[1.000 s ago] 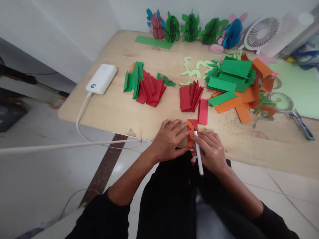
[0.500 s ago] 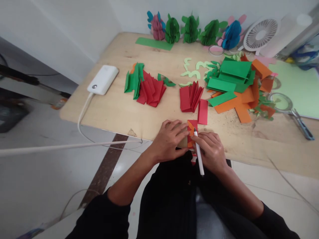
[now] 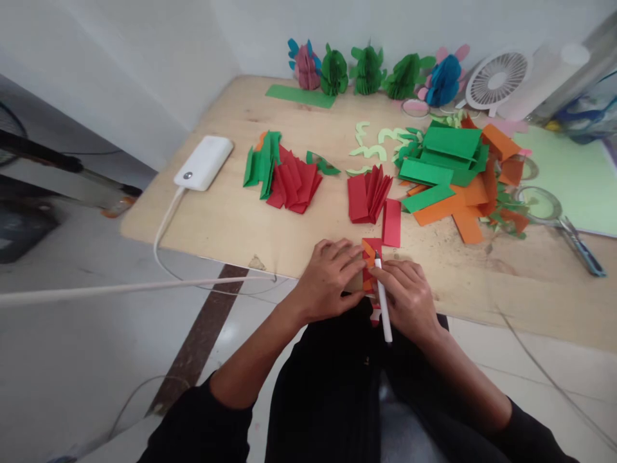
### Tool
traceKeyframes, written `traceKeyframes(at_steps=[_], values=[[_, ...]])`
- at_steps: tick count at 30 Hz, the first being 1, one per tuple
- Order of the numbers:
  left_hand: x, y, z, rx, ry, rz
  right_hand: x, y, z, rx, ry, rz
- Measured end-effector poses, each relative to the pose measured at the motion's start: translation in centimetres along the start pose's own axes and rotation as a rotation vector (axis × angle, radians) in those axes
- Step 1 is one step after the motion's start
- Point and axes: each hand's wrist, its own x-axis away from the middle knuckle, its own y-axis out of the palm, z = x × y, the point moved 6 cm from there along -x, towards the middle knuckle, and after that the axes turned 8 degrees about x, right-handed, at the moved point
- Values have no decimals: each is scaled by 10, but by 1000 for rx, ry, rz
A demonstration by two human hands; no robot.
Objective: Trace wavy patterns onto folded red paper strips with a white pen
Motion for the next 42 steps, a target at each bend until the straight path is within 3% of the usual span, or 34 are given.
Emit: traceKeyframes(at_steps=[20,42], values=[[-2,-1,0,17,15,57,-1,-2,-1,-3,29,34],[-1,2,-4,38,-17,-14,0,0,1,11,10,15]])
